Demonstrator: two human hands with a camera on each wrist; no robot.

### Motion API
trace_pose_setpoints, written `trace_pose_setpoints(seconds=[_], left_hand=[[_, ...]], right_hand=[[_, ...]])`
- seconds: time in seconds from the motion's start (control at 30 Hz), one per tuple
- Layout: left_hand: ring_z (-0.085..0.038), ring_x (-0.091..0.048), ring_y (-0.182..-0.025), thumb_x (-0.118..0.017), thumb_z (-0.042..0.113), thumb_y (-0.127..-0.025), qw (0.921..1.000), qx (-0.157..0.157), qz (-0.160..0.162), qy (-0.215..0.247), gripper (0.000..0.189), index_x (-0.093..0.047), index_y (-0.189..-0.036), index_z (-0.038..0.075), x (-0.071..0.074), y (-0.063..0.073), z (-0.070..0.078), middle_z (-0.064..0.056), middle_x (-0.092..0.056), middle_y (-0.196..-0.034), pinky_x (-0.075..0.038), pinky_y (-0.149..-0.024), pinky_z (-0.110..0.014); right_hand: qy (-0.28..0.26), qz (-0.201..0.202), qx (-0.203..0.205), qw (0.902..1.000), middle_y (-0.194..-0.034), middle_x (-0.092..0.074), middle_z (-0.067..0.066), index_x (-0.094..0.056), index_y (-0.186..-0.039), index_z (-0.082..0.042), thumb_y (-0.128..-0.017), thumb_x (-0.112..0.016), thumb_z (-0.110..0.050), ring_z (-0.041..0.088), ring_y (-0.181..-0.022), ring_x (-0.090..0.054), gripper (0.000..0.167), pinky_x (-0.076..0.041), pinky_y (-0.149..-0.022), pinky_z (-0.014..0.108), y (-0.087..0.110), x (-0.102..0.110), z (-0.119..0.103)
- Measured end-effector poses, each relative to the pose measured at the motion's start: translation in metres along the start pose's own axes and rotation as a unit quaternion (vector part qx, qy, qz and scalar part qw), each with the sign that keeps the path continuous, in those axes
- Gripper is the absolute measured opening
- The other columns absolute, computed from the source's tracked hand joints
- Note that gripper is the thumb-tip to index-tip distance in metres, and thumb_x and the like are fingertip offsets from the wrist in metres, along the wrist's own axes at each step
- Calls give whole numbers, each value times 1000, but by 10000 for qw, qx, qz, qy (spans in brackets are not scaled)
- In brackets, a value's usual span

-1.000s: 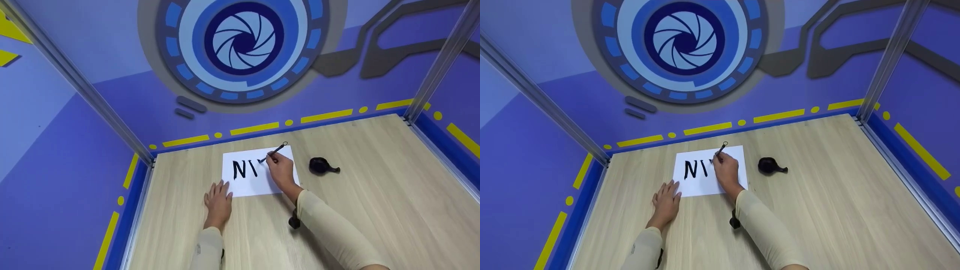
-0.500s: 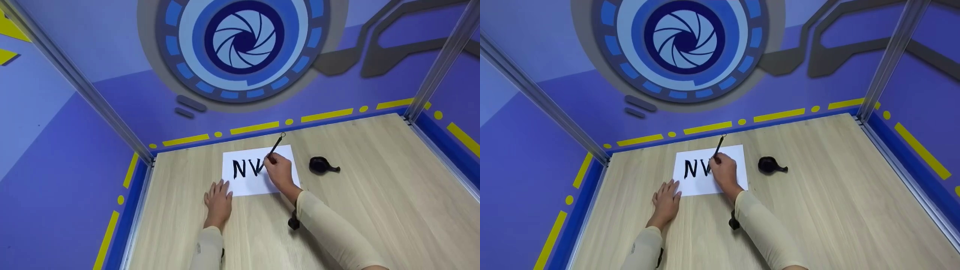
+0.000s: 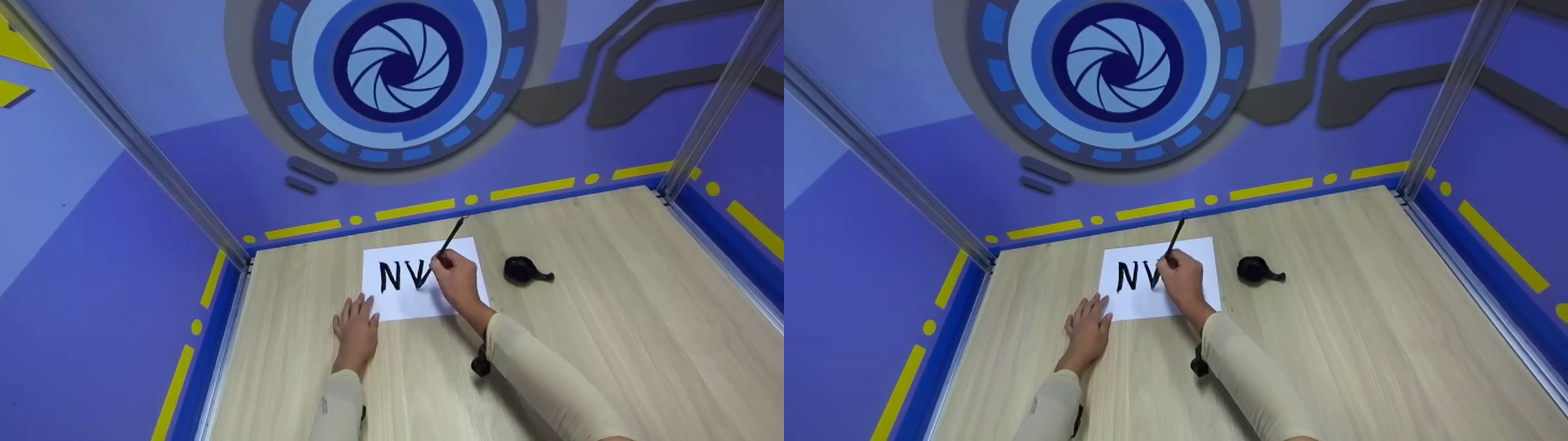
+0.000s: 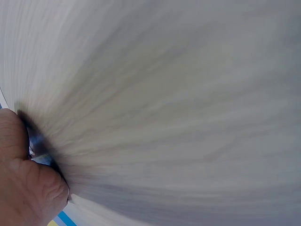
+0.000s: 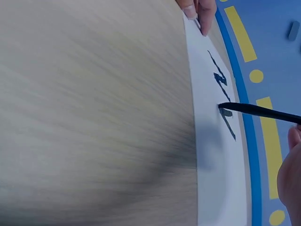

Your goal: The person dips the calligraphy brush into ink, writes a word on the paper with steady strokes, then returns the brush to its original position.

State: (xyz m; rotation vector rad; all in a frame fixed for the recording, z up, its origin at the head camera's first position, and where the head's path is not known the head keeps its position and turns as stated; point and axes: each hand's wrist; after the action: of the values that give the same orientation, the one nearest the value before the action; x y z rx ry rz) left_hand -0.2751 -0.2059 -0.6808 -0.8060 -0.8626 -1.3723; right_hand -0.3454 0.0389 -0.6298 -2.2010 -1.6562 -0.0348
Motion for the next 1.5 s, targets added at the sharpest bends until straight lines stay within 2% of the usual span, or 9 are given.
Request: trace_pose_setpoints(seconds=[0.2,0.43,0.77,1.07,1.23,1.5], left_hand=[[-42,-22,-166,-51,31,-114,9999,-112,1,-22,48,-50,-160,17,0,1,-2,-10,-39,-173,-12,-129,-76],[-43,-23,-165,-51,31,-114,9998,-211,48,10,49,-50,-160,15,0,2,-2,-12,-39,-173,-12,-128,-77],[-42,-21,-166,-50,32,-114,9999,-159,-40,27,49,-49,-161,17,1,2,0,-10,-38,-174,-10,-130,-75],[-42,-21,-166,-51,32,-114,9999,-150,-24,67,49,-50,-160,17,2,1,-1,-10,-38,-174,-10,-130,-76],[-43,-23,-165,-52,30,-113,9997,-207,17,157,48,-51,-159,15,3,1,-1,-12,-40,-173,-11,-129,-77],[-44,-24,-165,-53,30,-113,9996,-199,-17,180,49,-51,-159,15,4,2,-1,-12,-40,-173,-11,-129,-77]], right_hand=[[-113,364,126,9992,-79,-75,5,-79,-85,-11,-92,-75,-12,15,-74,-62,8,-50,-69,24,-3,12,-6],[-105,701,60,9975,-80,-75,6,-78,-85,-9,-93,-76,-15,15,-75,-64,11,-50,-70,21,-10,33,-5],[-193,1290,-59,9914,-82,-77,7,-82,-90,-8,-96,-76,-20,9,-73,-64,14,-50,-68,15,-34,71,-2],[-340,1168,-191,9924,-82,-76,7,-80,-91,-7,-100,-74,-24,10,-74,-66,20,-50,-65,19,-41,84,-1],[-355,1019,-274,9938,-83,-77,8,-81,-93,-9,-100,-74,-24,10,-75,-67,18,-51,-67,18,-38,84,1],[-166,792,-346,9961,-83,-79,8,-81,-88,-10,-100,-76,-31,15,-75,-69,25,-51,-64,20,-30,77,6]])
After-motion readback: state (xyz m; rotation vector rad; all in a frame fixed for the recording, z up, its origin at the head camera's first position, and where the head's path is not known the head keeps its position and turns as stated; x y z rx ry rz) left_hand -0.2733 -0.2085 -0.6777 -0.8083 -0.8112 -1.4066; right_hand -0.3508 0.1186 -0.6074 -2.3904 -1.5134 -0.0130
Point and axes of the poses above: each hand's wrist, its own y-axis away from the middle knuckle, its own x-axis out of the back of the hand, z = x × y
